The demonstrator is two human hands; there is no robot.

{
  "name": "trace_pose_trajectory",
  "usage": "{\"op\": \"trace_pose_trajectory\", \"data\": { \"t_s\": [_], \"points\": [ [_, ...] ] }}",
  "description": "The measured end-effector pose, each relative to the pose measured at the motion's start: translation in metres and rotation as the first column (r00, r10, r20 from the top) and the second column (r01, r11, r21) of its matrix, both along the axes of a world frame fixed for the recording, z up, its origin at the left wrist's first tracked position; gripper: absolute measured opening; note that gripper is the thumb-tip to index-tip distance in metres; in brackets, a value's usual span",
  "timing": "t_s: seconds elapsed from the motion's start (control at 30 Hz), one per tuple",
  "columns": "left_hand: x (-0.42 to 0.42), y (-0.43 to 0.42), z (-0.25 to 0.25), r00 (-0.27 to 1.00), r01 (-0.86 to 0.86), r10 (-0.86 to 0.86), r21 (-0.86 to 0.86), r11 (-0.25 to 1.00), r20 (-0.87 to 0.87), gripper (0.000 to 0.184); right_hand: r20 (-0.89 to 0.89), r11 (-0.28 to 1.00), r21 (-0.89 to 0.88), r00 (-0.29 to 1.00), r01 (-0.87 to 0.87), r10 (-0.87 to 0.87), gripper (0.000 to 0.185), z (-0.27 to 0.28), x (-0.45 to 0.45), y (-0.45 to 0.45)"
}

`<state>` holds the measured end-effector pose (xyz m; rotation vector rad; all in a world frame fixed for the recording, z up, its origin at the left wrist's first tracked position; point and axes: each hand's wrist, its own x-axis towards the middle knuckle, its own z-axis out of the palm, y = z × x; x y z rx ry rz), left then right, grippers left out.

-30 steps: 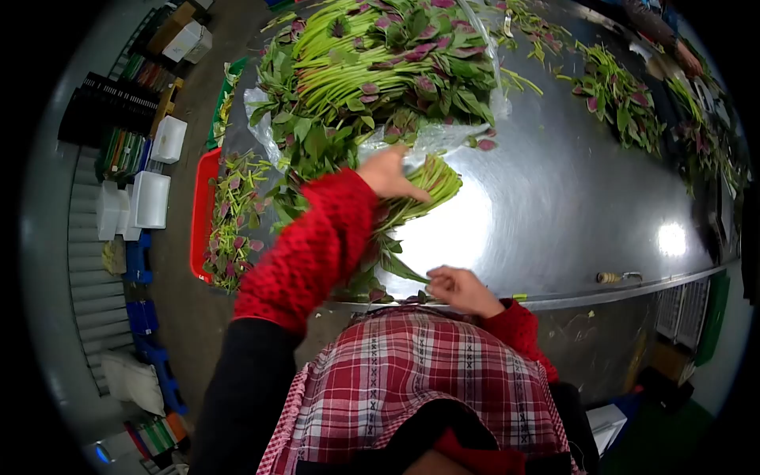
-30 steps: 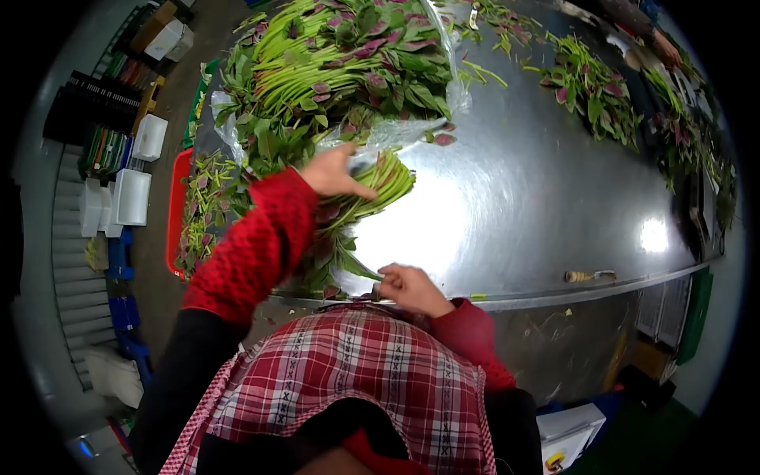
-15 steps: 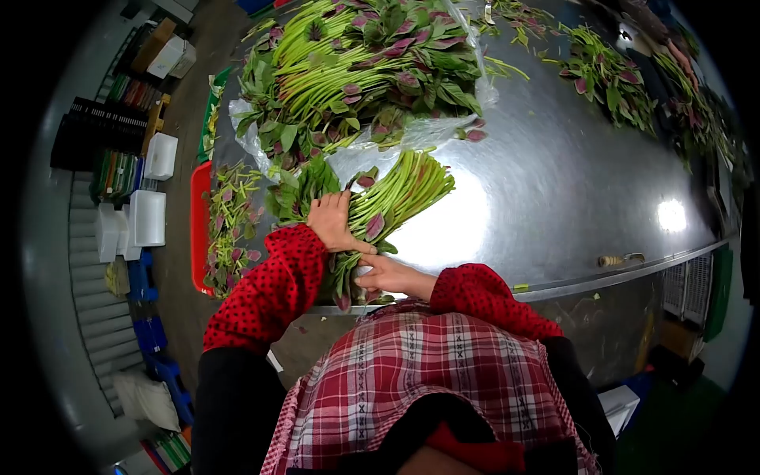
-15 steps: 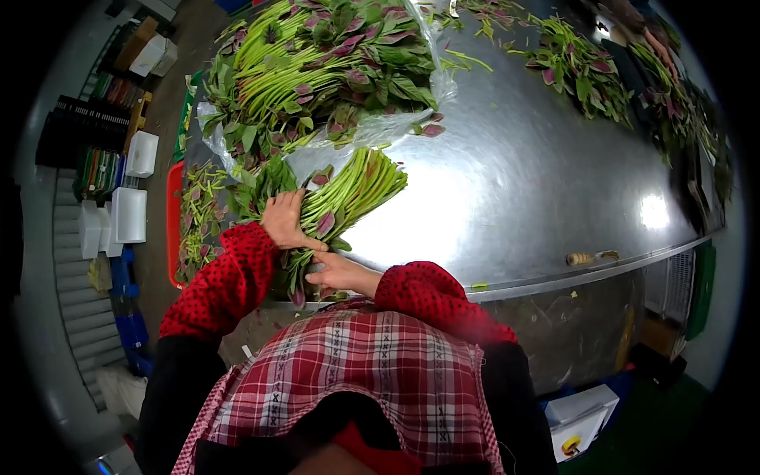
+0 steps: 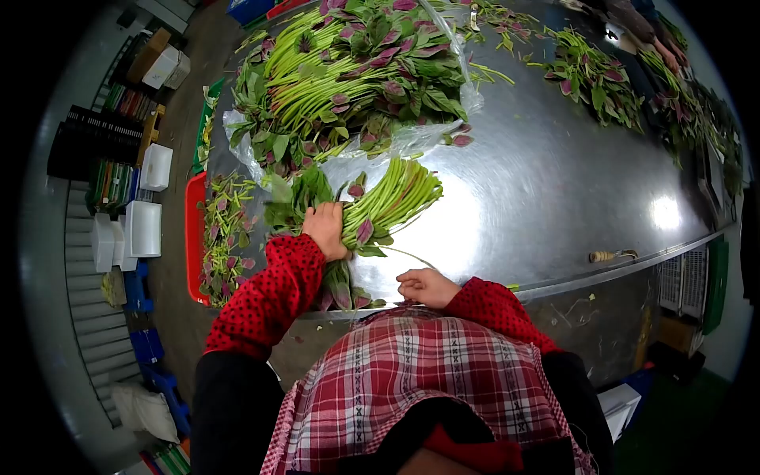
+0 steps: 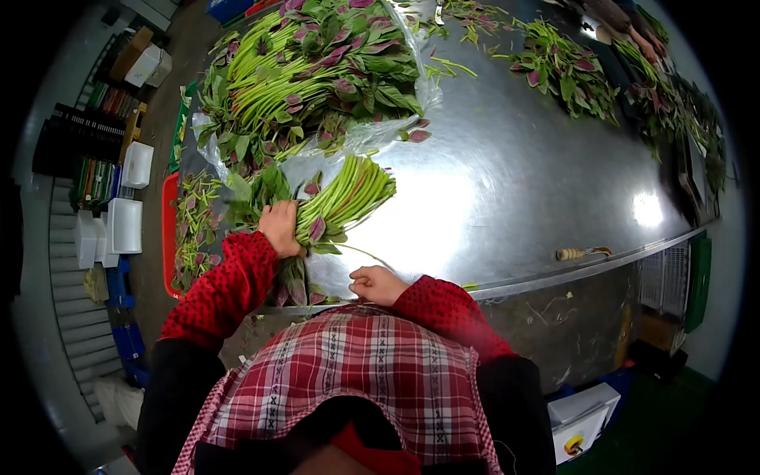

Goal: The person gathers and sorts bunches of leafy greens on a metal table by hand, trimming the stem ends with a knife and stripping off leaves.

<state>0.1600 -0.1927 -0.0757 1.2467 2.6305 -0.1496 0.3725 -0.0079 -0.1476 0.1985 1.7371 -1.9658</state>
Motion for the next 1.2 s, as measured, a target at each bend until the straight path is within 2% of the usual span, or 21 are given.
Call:
{"op": "trace_pose_trajectory", "data": {
  "t_s": [0.03,0.13,0.23,0.3,0.37,0.43,0.47,0.53,0.57,0.6,0.63,0.7,0.73,0.77,0.83,0.9,0.97,1.0,1.07,1.1,1.2],
  "points": [
    [0.003,-0.001,-0.005,1.000,-0.001,0.001,-0.002,1.000,-0.001,0.089,-0.001,1.000,-0.002,1.000,-0.001,0.001,0.043,0.000,0.001,0.000],
    [0.007,-0.003,-0.014,0.990,0.021,-0.013,0.062,0.998,-0.142,0.041,-0.015,1.000,0.018,1.000,0.018,-0.018,0.041,0.005,0.003,-0.002],
    [-0.003,-0.005,0.037,0.974,0.086,-0.086,-0.009,0.996,-0.207,0.040,-0.223,0.931,0.347,0.974,0.113,-0.035,0.033,0.015,0.025,0.019],
    [0.001,-0.016,0.082,0.941,0.099,-0.066,0.083,0.992,-0.332,0.040,-0.269,0.835,0.490,0.955,0.249,-0.127,0.030,0.014,0.046,0.034],
    [0.000,-0.031,0.068,0.970,0.020,-0.046,-0.109,0.994,-0.240,0.042,-0.258,0.828,0.489,0.952,0.274,-0.163,0.028,0.011,0.048,0.028],
    [-0.013,-0.032,0.042,0.997,-0.035,-0.020,-0.661,0.750,-0.076,0.041,-0.196,0.786,0.617,0.972,0.021,0.128,0.031,0.028,0.031,0.027],
    [-0.016,-0.044,0.048,0.987,-0.074,-0.006,-0.493,0.867,-0.159,0.040,-0.272,0.775,0.628,0.954,0.077,0.126,0.032,0.023,0.037,0.031],
    [-0.007,-0.065,0.060,0.823,-0.033,-0.017,-0.078,0.996,-0.568,0.037,-0.262,0.823,0.520,0.960,0.227,-0.099,0.032,0.003,0.046,0.031],
    [0.008,-0.047,0.102,0.912,-0.059,0.045,-0.023,0.998,-0.407,0.036,-0.250,0.811,0.524,0.957,0.259,-0.144,0.031,0.004,0.047,0.030],
    [0.007,-0.041,0.100,0.964,-0.215,0.168,-0.236,0.948,-0.204,0.033,-0.215,0.771,0.619,0.976,0.151,-0.018,0.031,0.017,0.040,0.028],
    [-0.007,-0.050,0.074,0.989,-0.132,0.085,-0.466,0.875,-0.121,0.032,-0.180,0.761,0.647,0.981,0.059,0.076,0.032,0.030,0.034,0.029],
    [-0.019,-0.068,0.056,0.952,-0.172,0.051,-0.394,0.903,-0.301,0.031,-0.255,0.786,0.605,0.966,0.129,0.038,0.032,0.015,0.039,0.034],
    [-0.017,-0.064,0.071,0.897,-0.193,0.066,-0.254,0.948,-0.438,0.033,-0.331,0.844,0.468,0.937,0.263,-0.108,0.033,-0.005,0.047,0.036],
    [-0.003,-0.042,0.108,0.907,-0.286,0.197,-0.198,0.938,-0.373,0.041,-0.232,0.858,0.454,0.962,0.240,-0.145,0.031,-0.002,0.046,0.037],
    [-0.013,-0.052,0.086,0.967,-0.183,0.090,-0.400,0.898,-0.240,0.049,-0.166,0.812,0.572,0.986,0.120,-0.029,0.027,0.023,0.039,0.032],
    [-0.022,-0.057,0.066,0.987,-0.024,-0.084,-0.642,0.766,-0.137,0.037,-0.168,0.805,0.590,0.984,0.060,0.050,0.026,0.021,0.037,0.040],
    [-0.024,-0.071,0.074,0.904,-0.228,0.168,-0.110,0.968,-0.394,0.034,-0.210,0.907,0.354,0.965,0.227,-0.159,0.029,0.000,0.044,0.041],
    [-0.021,-0.068,0.080,0.907,-0.230,0.165,-0.127,0.965,-0.387,0.034,-0.184,0.895,0.393,0.972,0.211,-0.149,0.031,0.009,0.043,0.041],
    [-0.011,-0.047,0.091,0.926,-0.197,0.033,-0.406,0.892,-0.376,0.036,-0.139,0.853,0.510,0.989,0.114,-0.049,0.030,0.018,0.036,0.037],
    [-0.014,-0.044,0.080,0.987,-0.123,0.043,-0.570,0.812,-0.152,0.035,-0.112,0.832,0.551,0.994,0.067,-0.005,0.030,0.028,0.032,0.037],
    [-0.026,-0.059,0.079,0.926,-0.321,0.259,-0.208,0.924,-0.275,0.031,-0.230,0.857,0.485,0.971,0.172,-0.065,0.031,0.001,0.040,0.041]
  ]
}}
